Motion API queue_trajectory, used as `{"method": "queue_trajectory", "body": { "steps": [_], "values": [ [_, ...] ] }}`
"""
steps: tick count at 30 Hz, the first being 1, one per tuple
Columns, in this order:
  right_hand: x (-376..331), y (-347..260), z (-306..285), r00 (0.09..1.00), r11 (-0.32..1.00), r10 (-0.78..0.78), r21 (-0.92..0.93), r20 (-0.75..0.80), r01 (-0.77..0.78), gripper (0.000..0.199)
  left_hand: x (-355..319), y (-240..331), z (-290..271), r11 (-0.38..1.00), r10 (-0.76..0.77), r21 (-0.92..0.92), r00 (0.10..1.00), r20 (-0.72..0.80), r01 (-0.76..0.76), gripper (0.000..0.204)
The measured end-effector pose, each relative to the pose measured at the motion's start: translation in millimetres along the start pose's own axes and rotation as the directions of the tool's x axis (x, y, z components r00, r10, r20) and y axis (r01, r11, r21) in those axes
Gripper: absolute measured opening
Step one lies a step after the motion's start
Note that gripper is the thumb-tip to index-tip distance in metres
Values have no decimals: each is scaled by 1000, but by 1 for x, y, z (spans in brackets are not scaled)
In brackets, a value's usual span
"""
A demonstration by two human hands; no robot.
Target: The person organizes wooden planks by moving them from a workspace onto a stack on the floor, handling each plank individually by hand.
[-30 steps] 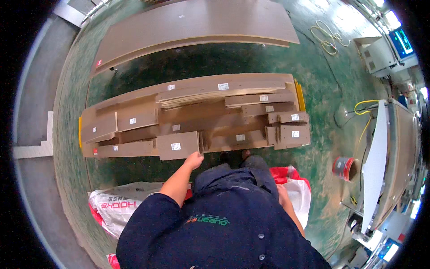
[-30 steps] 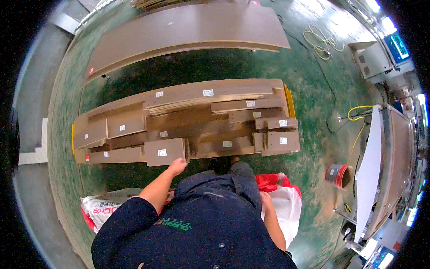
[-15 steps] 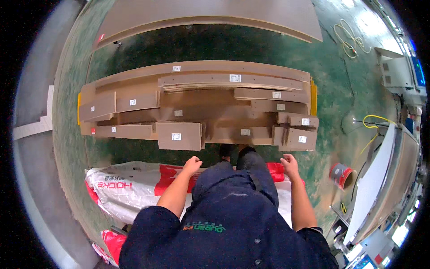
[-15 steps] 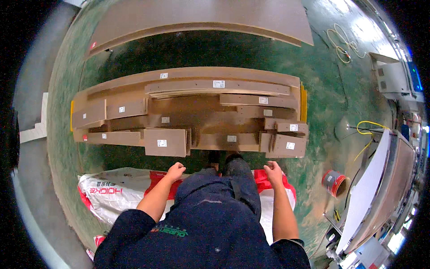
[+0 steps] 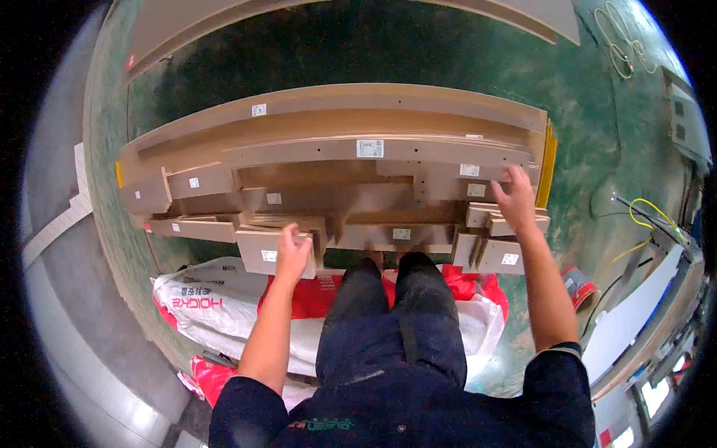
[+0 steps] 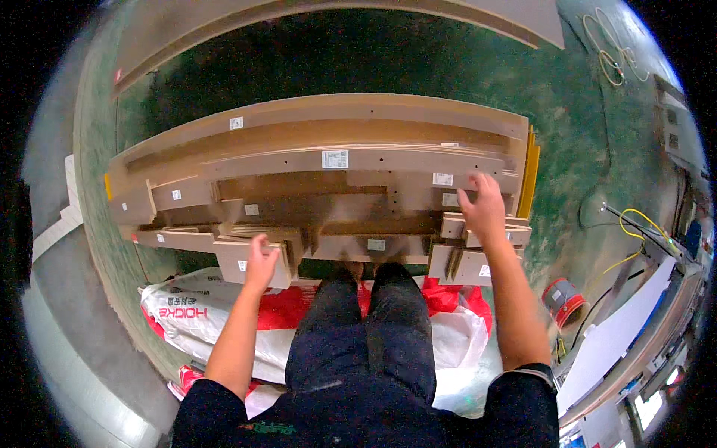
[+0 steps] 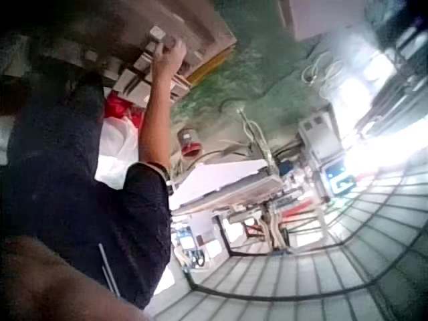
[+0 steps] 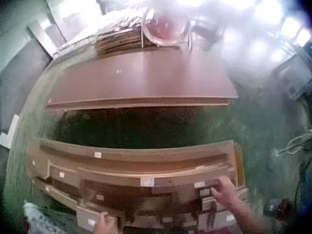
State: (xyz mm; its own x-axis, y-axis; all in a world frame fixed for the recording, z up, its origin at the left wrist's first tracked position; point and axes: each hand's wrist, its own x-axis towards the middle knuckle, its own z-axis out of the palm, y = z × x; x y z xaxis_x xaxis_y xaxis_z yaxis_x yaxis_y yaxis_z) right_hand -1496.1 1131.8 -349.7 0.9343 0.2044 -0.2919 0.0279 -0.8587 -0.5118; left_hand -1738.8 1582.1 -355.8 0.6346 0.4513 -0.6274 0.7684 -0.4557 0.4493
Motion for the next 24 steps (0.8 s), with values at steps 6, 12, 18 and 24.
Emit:
{"method": "queue_trajectory", "body": {
  "steps": [6,12,18,24],
  "values": [
    [73,-18,33,909,843,-314,-360,276,400,78,85,81,-29,689,575,614,806,-140,-386,72],
    [97,2,66,887,804,-289,-412,359,429,84,183,101,-53,460,559,712,796,232,-531,82],
    [100,-1,73,890,815,-296,-395,347,425,86,218,94,-47,459,604,624,737,304,-633,67],
    [104,3,71,867,802,-325,-375,378,464,86,228,79,-43,379,725,620,637,262,-687,51]
  ]
}}
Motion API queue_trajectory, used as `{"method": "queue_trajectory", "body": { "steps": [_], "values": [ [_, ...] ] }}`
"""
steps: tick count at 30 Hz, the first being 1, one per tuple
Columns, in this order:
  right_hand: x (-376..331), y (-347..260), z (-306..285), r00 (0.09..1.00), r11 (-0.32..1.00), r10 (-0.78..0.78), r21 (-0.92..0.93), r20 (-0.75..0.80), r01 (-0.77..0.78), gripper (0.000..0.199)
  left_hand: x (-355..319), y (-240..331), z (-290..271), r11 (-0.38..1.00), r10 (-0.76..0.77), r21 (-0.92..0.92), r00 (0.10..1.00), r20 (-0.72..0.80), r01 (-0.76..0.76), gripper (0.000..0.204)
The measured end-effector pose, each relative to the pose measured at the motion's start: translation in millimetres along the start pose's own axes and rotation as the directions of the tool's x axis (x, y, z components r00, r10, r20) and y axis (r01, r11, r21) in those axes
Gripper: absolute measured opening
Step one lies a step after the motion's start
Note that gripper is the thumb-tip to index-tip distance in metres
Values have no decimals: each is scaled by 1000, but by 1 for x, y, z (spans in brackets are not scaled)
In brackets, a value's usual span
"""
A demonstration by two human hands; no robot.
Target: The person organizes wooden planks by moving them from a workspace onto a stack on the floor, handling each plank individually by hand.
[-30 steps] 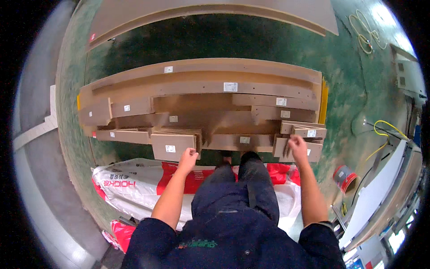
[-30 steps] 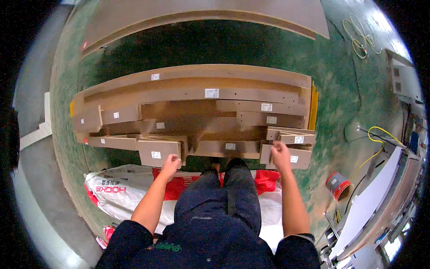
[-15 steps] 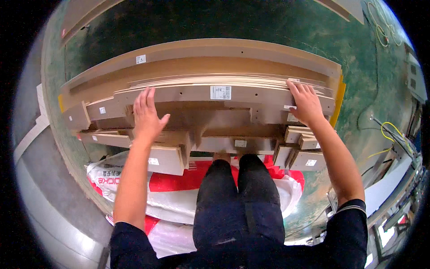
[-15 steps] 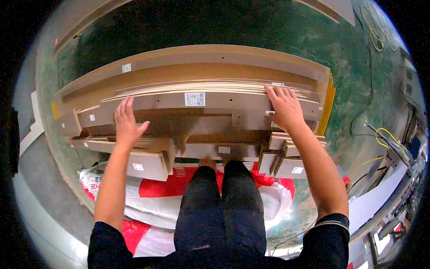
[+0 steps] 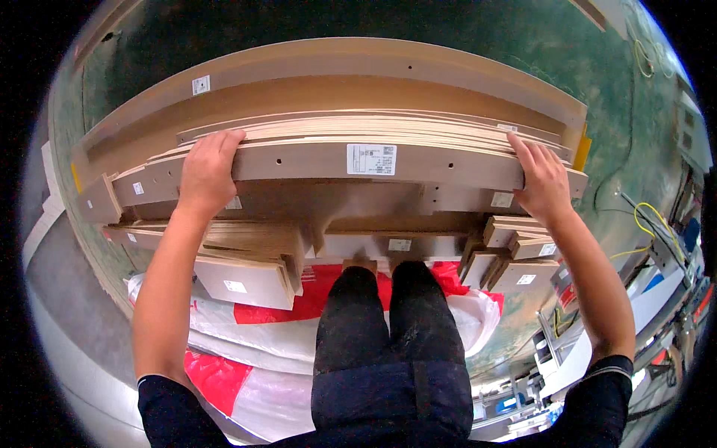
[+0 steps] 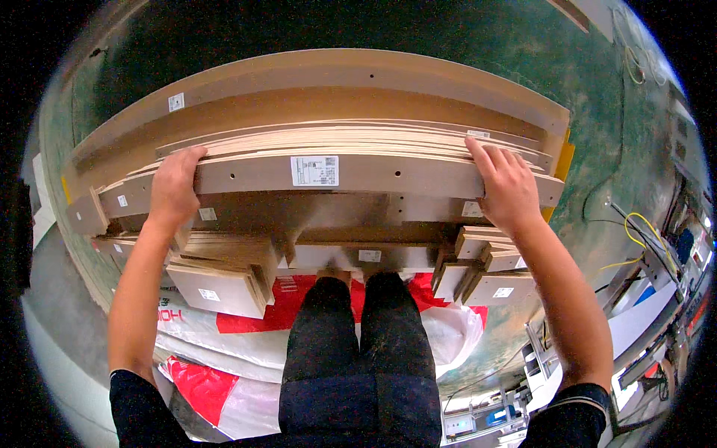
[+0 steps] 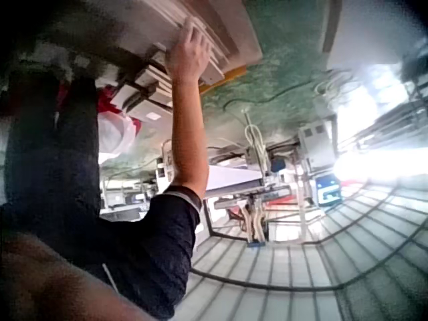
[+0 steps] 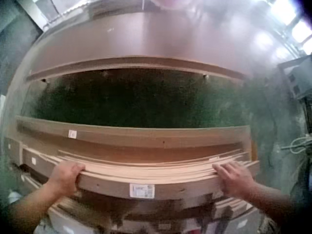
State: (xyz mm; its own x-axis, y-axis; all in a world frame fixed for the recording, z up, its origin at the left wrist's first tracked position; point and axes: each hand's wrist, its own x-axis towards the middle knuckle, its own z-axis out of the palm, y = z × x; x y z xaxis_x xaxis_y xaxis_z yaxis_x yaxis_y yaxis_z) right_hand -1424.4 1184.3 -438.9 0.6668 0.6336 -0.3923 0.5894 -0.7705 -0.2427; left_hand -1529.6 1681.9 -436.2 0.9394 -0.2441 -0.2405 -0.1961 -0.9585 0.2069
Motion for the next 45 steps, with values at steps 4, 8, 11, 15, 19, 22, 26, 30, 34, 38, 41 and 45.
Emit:
{"method": "queue_trajectory", "body": {
  "steps": [4,8,11,15,19,22,26,30,34,38,41,45],
  "values": [
    [1,0,3,999,1000,-5,-21,-39,4,84,1,-4,1,1000,27,13,1000,-13,-27,45],
    [1,1,3,998,1000,-24,-8,-53,23,76,1,-7,2,995,85,-44,993,-83,-89,45],
    [0,1,2,997,999,-31,10,-71,31,76,0,-11,1,994,103,-34,992,-67,-105,47],
    [2,6,-8,996,999,-36,19,-77,38,76,-1,-13,-3,994,98,-36,992,-77,-101,48],
    [14,13,-31,990,998,-68,-3,-124,68,74,10,-20,-17,994,101,-38,992,-74,-104,47],
    [33,18,-46,990,999,-40,-31,-134,36,72,27,-37,-27,996,72,-43,997,-41,-74,57],
    [67,20,-39,988,999,-10,-31,-155,5,64,58,-58,-28,999,43,17,999,5,-43,64],
    [93,32,-7,994,1000,-18,-19,-109,16,60,82,-76,-1,999,5,37,995,98,-9,64],
    [114,28,19,1000,1000,25,-18,-15,-25,57,89,-86,29,998,-27,53,982,187,18,61],
    [128,33,44,1000,1000,-8,10,26,8,56,95,-97,54,999,-31,31,964,264,24,56],
    [137,39,62,998,1000,-4,27,59,2,55,99,-104,66,1000,-12,16,956,293,7,54],
    [144,39,72,988,998,56,10,143,-58,56,108,-108,75,999,-35,47,919,393,18,56]
  ]
}}
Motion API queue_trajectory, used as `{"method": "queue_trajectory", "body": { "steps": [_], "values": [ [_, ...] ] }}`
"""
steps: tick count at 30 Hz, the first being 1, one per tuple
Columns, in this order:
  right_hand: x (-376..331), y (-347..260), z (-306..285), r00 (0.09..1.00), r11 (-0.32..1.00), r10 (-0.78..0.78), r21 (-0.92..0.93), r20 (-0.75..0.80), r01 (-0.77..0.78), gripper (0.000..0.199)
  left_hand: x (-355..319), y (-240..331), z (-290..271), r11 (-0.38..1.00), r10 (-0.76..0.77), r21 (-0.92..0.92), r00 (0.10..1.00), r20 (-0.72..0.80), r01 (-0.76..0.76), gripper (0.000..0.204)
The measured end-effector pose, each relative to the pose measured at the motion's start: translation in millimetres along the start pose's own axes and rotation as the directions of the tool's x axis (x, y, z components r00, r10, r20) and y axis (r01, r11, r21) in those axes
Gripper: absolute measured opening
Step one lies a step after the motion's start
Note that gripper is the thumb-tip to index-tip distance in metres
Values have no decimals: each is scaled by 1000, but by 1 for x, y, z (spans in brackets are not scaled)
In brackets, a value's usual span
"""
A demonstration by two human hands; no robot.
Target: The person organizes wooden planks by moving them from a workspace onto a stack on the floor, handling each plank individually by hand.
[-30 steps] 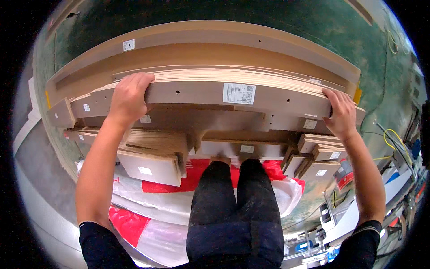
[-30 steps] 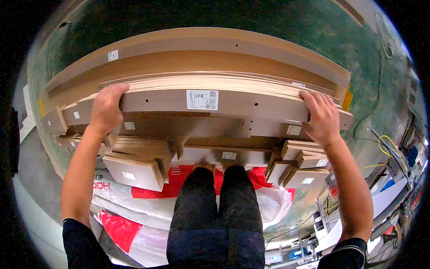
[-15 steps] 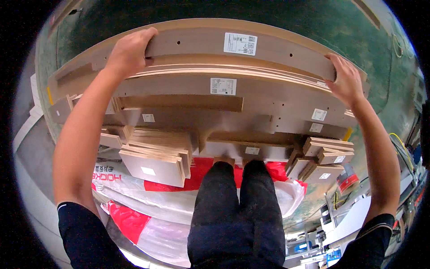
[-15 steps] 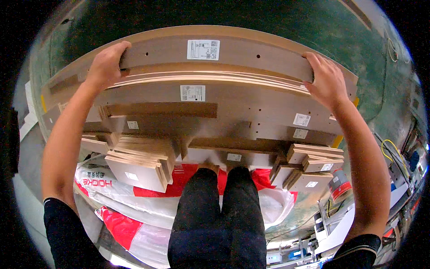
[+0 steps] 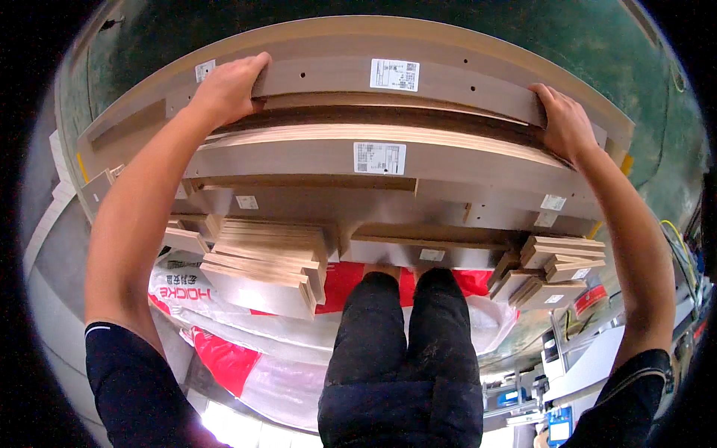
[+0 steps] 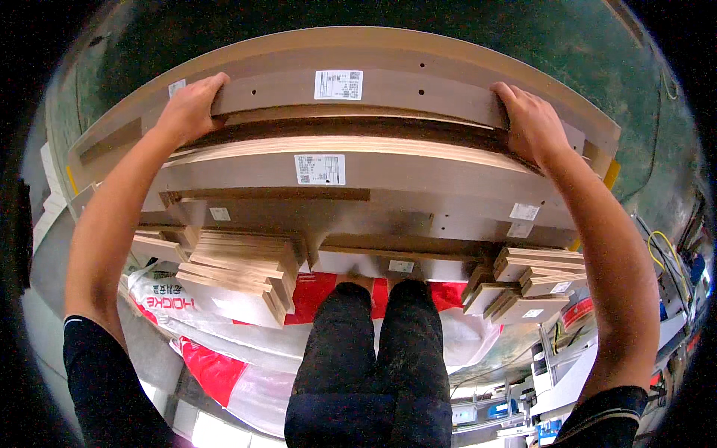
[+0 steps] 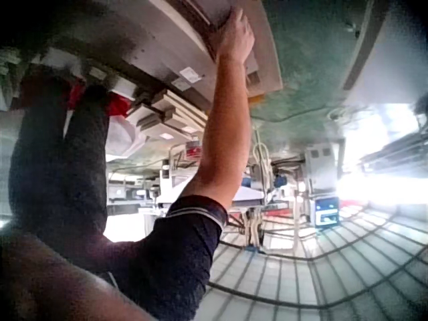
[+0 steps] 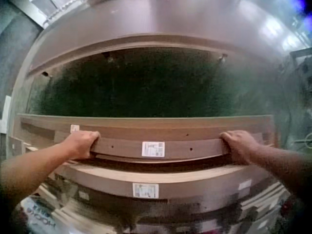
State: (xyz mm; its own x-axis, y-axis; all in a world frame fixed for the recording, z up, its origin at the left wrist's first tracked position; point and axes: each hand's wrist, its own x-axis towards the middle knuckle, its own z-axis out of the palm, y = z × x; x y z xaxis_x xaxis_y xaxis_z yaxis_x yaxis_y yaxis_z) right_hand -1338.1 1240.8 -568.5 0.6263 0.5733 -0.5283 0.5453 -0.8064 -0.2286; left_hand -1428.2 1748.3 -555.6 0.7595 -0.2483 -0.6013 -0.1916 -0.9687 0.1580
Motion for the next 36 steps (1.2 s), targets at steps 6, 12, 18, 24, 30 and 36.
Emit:
{"method": "queue_trajectory", "body": {
  "steps": [6,12,18,24,30,36],
  "values": [
    [2,3,10,999,999,-32,6,-6,32,55,7,4,12,1000,-11,22,1000,11,10,62],
    [0,9,16,999,999,-47,-7,-16,47,54,8,6,23,1000,20,14,1000,-4,-20,61],
    [3,9,18,998,998,-52,-16,28,52,54,9,10,26,1000,-10,25,1000,26,9,59],
    [1,6,16,999,999,-39,6,4,39,52,9,9,24,1000,23,-1,1000,5,-23,57],
    [1,7,17,998,998,-61,-16,-11,60,49,5,12,22,1000,8,-9,1000,25,-8,59],
    [0,8,21,997,997,-69,-33,-42,67,46,2,14,16,998,9,-60,999,41,-7,57]
  ]
}}
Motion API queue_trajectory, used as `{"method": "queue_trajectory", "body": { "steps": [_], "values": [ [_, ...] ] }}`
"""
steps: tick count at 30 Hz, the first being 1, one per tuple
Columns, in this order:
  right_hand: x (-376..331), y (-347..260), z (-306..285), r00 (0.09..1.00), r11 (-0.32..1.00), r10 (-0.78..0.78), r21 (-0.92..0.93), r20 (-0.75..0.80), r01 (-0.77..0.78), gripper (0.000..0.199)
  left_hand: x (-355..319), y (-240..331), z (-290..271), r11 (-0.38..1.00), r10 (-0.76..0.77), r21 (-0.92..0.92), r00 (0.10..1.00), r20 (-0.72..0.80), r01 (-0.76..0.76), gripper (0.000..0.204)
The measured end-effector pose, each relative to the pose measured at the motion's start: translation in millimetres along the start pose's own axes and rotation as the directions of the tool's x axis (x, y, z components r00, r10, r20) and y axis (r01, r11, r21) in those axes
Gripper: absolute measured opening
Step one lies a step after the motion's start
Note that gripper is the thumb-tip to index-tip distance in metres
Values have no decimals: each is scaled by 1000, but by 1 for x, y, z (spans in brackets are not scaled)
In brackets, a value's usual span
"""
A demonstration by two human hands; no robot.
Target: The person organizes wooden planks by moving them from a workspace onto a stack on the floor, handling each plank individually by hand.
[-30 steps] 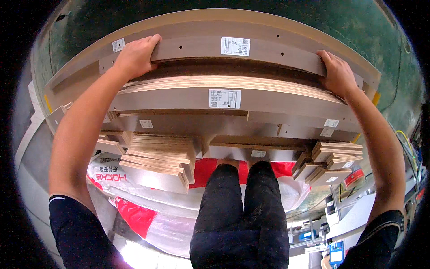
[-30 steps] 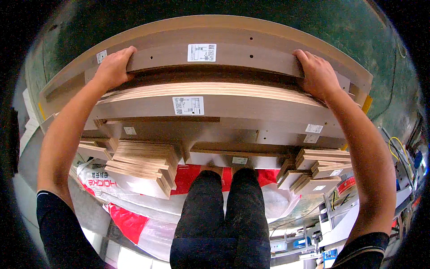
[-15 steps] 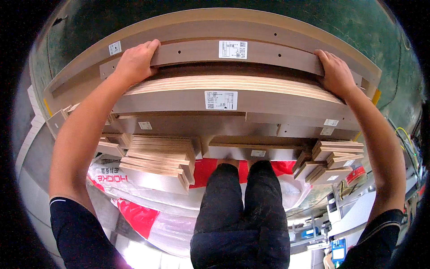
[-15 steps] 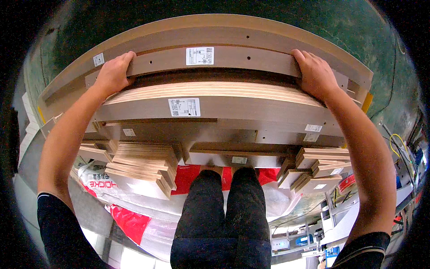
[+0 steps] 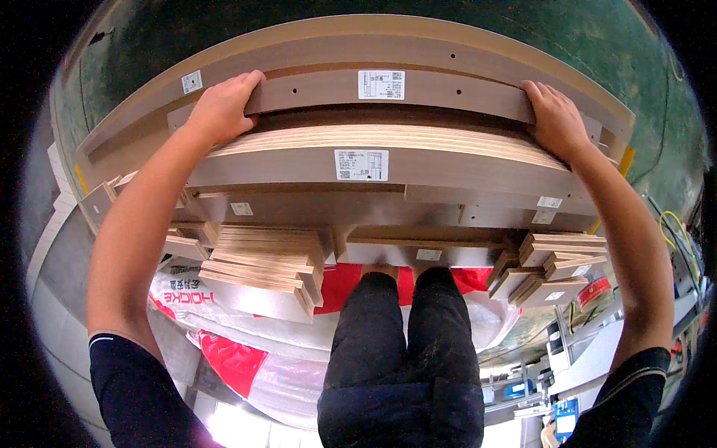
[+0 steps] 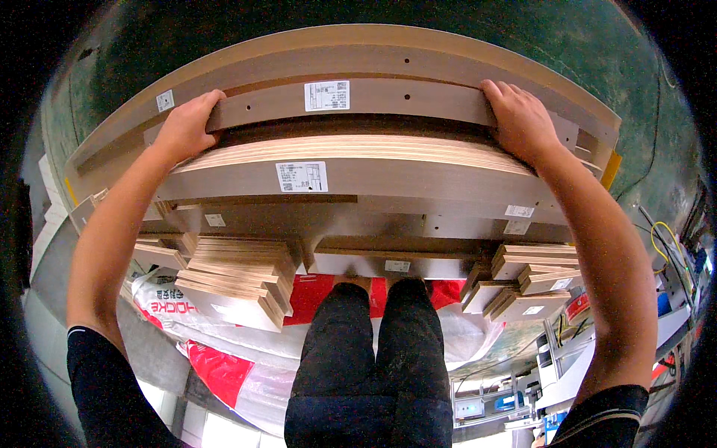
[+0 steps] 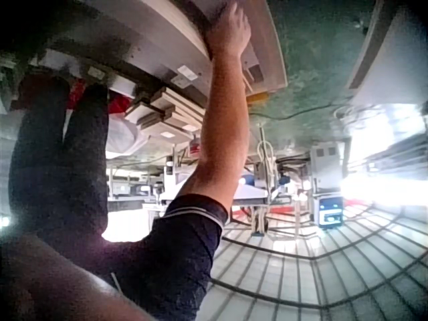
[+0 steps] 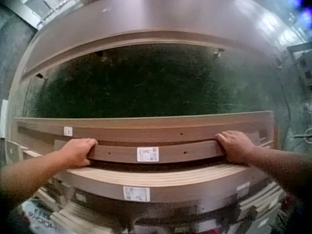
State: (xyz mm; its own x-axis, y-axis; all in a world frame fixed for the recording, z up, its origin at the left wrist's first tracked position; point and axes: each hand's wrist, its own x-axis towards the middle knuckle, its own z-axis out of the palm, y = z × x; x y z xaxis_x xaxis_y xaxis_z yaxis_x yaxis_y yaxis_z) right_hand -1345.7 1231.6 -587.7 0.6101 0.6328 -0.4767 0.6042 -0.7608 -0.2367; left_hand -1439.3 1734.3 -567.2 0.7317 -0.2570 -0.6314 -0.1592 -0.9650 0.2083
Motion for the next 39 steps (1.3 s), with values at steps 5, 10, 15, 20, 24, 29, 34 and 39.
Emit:
{"method": "queue_trajectory", "body": {
  "steps": [5,10,15,20,24,29,34,39],
  "values": [
    [-1,-1,1,998,999,-10,-45,-56,8,46,-1,6,-4,1000,-9,-21,999,40,9,55],
    [-1,-1,-1,1000,1000,-12,-25,-12,12,50,-2,5,-2,999,7,-34,1000,27,-6,54],
    [-4,-2,-10,999,1000,4,21,33,-4,58,-2,7,-3,999,-19,-32,999,36,20,55],
    [-9,2,-12,995,996,27,85,96,-36,61,-5,12,-5,998,-44,-33,996,78,47,57],
    [-9,9,-15,985,966,52,241,164,-91,58,-2,13,-11,994,-41,-97,992,117,53,59],
    [-5,12,-11,981,913,86,380,173,-147,55,9,5,-7,930,-192,-269,956,223,250,62],
    [-11,8,-7,973,896,174,386,149,-220,55,11,19,-10,911,-261,-260,935,240,320,60],
    [-2,4,-18,953,891,156,379,259,-249,52,6,23,-11,909,-203,-290,924,323,301,58]
  ]
}}
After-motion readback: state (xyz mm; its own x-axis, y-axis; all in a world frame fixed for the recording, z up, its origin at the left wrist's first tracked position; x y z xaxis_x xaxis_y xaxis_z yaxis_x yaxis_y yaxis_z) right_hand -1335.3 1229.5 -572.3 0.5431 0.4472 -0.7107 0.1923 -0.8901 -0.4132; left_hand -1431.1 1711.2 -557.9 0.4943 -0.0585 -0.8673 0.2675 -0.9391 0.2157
